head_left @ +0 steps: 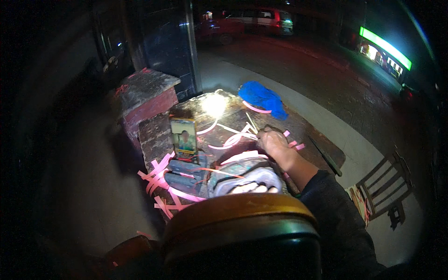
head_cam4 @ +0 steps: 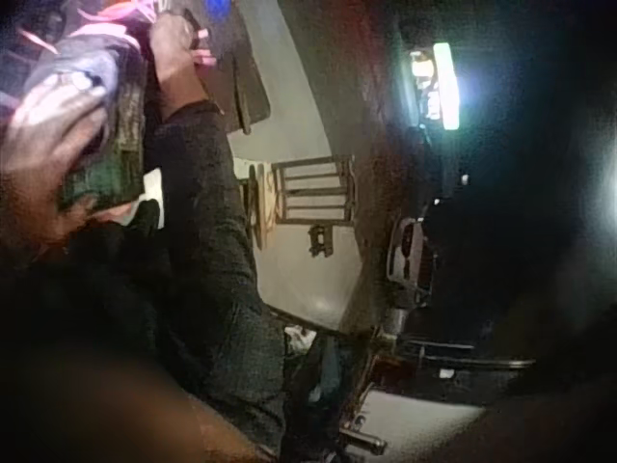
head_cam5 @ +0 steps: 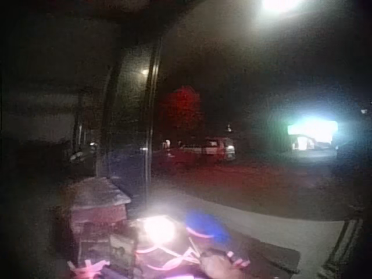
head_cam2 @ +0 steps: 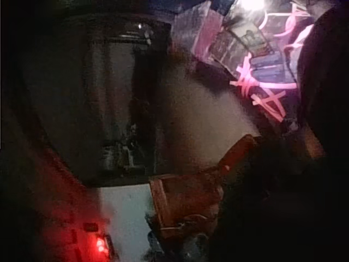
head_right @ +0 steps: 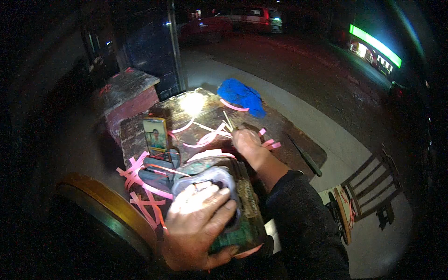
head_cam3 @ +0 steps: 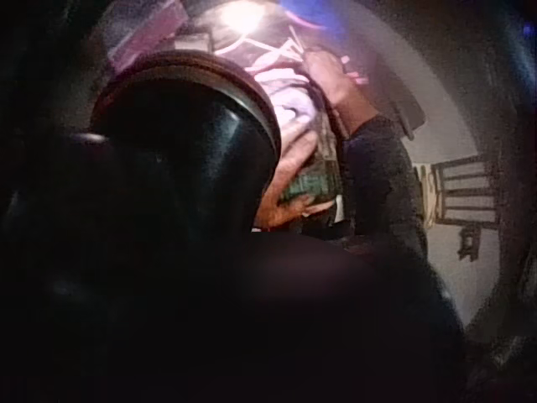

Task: The person works on a cylindrical green electronic component, using pliers and a screwdriver to manipulate wires and internal parts. They repeatedly adjust and probe the component while seated at a cluttered workbench.

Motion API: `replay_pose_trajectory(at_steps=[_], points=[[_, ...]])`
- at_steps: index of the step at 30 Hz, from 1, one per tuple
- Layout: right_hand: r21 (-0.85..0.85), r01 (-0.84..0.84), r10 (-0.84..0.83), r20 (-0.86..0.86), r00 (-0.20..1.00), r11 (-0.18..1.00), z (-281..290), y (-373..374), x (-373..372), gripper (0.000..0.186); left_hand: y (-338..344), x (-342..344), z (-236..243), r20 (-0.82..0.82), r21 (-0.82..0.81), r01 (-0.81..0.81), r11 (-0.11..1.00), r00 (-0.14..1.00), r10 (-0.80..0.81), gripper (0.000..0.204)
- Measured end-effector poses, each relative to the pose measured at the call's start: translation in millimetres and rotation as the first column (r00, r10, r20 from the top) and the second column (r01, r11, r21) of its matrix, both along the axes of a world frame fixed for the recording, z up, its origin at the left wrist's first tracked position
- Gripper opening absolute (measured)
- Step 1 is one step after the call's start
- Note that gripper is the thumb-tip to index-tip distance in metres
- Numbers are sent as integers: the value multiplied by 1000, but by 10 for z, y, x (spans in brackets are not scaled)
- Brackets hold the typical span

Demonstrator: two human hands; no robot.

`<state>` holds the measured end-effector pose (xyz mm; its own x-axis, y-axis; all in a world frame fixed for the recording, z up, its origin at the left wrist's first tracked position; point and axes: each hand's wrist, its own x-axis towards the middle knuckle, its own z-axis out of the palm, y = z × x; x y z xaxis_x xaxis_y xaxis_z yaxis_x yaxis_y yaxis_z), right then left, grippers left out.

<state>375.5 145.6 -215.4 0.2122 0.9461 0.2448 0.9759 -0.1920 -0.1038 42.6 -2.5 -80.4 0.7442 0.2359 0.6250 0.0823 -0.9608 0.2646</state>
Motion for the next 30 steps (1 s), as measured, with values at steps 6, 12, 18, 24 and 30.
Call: replay_pose_trajectory(at_steps=[6, 12, 18, 24, 30], points=[[-82, 112, -104, 97, 990, 990, -81, 371, 100, 28, -104, -110, 34, -23, -137, 12, 990, 1000, -15, 87], [-129, 243, -228, 115, 967, 962, -30, 516, 195, 27, -31, -46, -263, 10, -173, 148, 974, 989, -148, 106], [257, 15, 28, -160, 987, 966, 97, 433, 381, 13, -43, 101, -263, 195, 23, -50, 999, 980, 45, 76], [468, 139, 337, -783, 524, 873, 801, -48, 77, 12, 9, -17, 37, 152, 19, 19, 1000, 988, -22, 87], [503, 248, 387, -832, 397, 828, 1118, -1952, -536, 13, -34, -41, -135, 195, 148, 5, 989, 980, -34, 67]])
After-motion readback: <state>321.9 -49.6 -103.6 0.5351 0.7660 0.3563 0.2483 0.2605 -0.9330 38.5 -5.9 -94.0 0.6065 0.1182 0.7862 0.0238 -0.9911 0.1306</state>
